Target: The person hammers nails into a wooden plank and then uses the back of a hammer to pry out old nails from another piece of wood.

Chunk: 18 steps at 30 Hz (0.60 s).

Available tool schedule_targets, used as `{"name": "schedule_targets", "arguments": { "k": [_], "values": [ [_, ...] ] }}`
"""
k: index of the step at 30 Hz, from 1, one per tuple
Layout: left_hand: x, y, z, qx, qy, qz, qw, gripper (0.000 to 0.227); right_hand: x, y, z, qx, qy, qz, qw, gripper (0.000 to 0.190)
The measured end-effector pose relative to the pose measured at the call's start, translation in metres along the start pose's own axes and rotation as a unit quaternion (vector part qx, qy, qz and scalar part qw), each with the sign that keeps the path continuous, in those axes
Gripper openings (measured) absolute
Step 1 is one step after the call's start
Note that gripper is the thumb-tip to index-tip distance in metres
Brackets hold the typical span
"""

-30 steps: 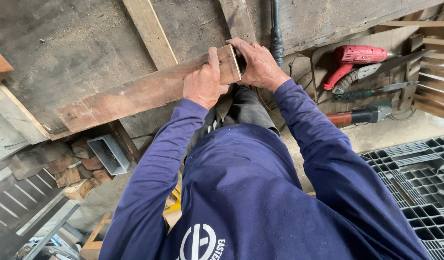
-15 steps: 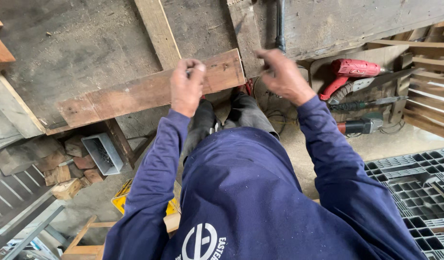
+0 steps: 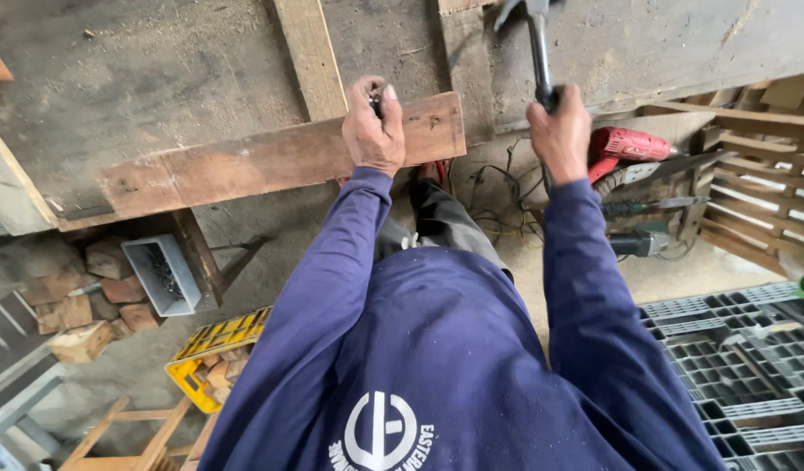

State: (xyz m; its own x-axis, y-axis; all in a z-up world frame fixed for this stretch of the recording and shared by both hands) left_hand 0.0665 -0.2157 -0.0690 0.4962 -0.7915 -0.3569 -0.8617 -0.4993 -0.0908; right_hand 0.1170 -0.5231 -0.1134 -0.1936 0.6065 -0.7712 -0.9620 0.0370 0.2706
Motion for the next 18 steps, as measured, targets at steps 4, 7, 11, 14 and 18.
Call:
{"name": "schedule_targets", "arguments": {
  "k": [4,7,11,14,18],
  "values": [
    [0.002,-0.006,0.003,-0.024,-0.002,-0.008,1.0,0.025,-0.046,0.094,0.055,0.089,-0.251,0.072,0.961,0.02],
    [0.001,-0.009,0.002,-0.04,0.01,-0.012,0.999,0.032,-0.082,0.157,0.117,0.109,-0.422,0.08,0.896,0.023],
    [-0.002,-0.009,0.002,-0.074,0.081,-0.004,0.994,0.033,-0.127,0.171,0.164,-0.131,-0.533,0.039,0.835,0.035],
    [-0.002,-0.008,0.002,-0.061,0.081,-0.006,0.995,0.038,-0.122,0.172,0.164,-0.285,-0.483,-0.001,0.828,0.044],
    [-0.003,-0.01,0.008,-0.058,0.069,-0.011,0.996,0.031,-0.048,0.166,0.113,0.072,-0.262,0.169,0.948,0.033]
  ]
}}
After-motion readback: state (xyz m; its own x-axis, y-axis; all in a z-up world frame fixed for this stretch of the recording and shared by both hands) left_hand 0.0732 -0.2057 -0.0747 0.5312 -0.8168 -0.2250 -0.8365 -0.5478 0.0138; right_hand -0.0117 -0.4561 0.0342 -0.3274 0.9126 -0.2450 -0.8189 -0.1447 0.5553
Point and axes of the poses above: each hand's wrist, its own y-axis away from the middle knuckle, its own x-axis out of the palm, z = x × y, the point moved 3 cm from there along -y, towards the middle knuckle, and after that the axes turned 5 degrees about y, right-handed, at the moved point
